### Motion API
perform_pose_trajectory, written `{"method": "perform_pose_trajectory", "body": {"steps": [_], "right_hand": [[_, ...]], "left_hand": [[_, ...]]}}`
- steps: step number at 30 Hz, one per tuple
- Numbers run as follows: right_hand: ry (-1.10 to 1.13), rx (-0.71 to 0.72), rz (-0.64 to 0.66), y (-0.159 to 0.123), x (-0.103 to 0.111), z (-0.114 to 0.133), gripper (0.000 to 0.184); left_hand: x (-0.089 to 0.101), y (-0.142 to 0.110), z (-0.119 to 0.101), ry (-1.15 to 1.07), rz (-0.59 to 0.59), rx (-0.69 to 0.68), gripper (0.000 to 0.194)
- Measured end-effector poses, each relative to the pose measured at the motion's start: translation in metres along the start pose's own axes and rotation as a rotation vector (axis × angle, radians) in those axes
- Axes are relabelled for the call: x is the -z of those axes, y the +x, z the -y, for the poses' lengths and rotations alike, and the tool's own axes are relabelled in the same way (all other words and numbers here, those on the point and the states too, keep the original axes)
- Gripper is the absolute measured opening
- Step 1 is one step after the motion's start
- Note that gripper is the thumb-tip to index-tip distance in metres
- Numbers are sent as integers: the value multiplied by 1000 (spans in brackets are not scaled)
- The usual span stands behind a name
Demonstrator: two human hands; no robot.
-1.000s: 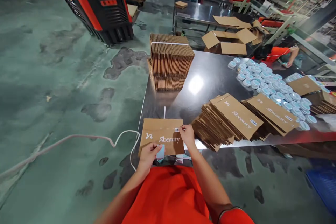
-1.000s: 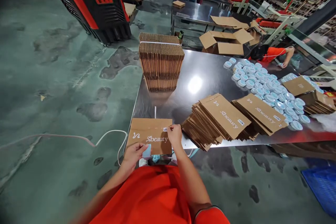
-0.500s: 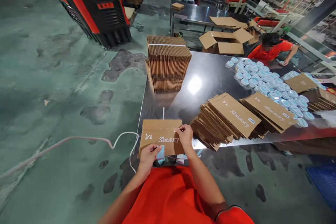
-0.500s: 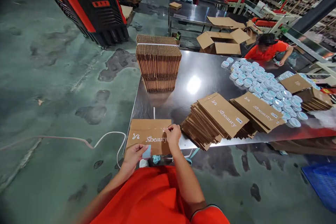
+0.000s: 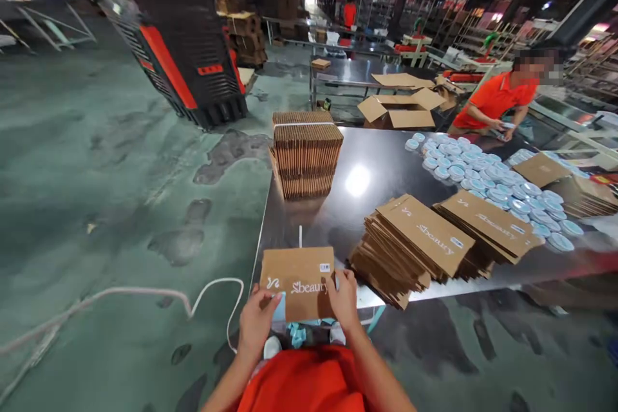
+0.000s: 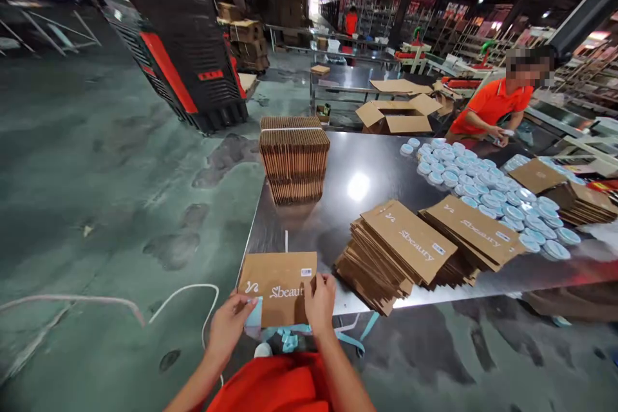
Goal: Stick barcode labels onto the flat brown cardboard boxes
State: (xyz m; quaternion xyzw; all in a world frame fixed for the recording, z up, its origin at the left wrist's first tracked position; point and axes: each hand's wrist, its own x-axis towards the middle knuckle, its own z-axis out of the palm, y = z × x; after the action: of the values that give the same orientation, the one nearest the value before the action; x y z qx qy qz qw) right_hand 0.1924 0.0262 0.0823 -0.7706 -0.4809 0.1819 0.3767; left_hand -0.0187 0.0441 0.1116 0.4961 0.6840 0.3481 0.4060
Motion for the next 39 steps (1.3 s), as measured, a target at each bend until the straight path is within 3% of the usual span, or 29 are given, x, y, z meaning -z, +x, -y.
{"method": "perform_pose_trajectory", "body": {"steps": [4,7,9,10,12,14,15,17,19,21,24,27,29,31,34,39], "right_hand": [[80,57,-87,-6,-1,15,27],[336,68,72,-4,15,31,41],[482,74,126,8,41,41,43],[513,65,62,18,60,43,44],[479,-3,-223,45,108,39,48],[361,-160,-545,73,161,25,57],[303,-237,-646,85,185,17,59],[108,-376,-714,101,221,1,58],[-139,-429,-714,103,232,-7,52],[-304,-338,-708,92,221,-6,47],[-204,-64,-622,60,179,14,44],[147,72,-255,25,129,45,33],[356,81,60,6,100,67,25],[483,78,291,-9,79,84,20],[553,99,451,-23,65,101,17],[516,136,524,-30,63,109,10]], "left_hand": [[-4,-1,-7,-5,-6,-79,36],[0,-11,-18,-39,-37,-139,40],[7,-19,-27,-114,-54,-145,41],[11,-23,-32,-170,-42,-137,40],[17,-28,-40,-294,40,-101,37],[18,-30,-47,-399,148,-43,37],[16,-31,-49,-442,188,-15,37],[11,-32,-55,-490,246,8,36],[7,-34,-62,-489,281,-9,32],[4,-36,-69,-446,314,-27,28],[3,-39,-80,-399,335,-61,27],[2,-41,-87,-389,347,-74,30],[1,-42,-87,-428,355,-58,32],[1,-44,-86,-470,341,-32,37],[3,-47,-82,-454,332,23,31],[10,-48,-77,-457,314,32,18]]}}
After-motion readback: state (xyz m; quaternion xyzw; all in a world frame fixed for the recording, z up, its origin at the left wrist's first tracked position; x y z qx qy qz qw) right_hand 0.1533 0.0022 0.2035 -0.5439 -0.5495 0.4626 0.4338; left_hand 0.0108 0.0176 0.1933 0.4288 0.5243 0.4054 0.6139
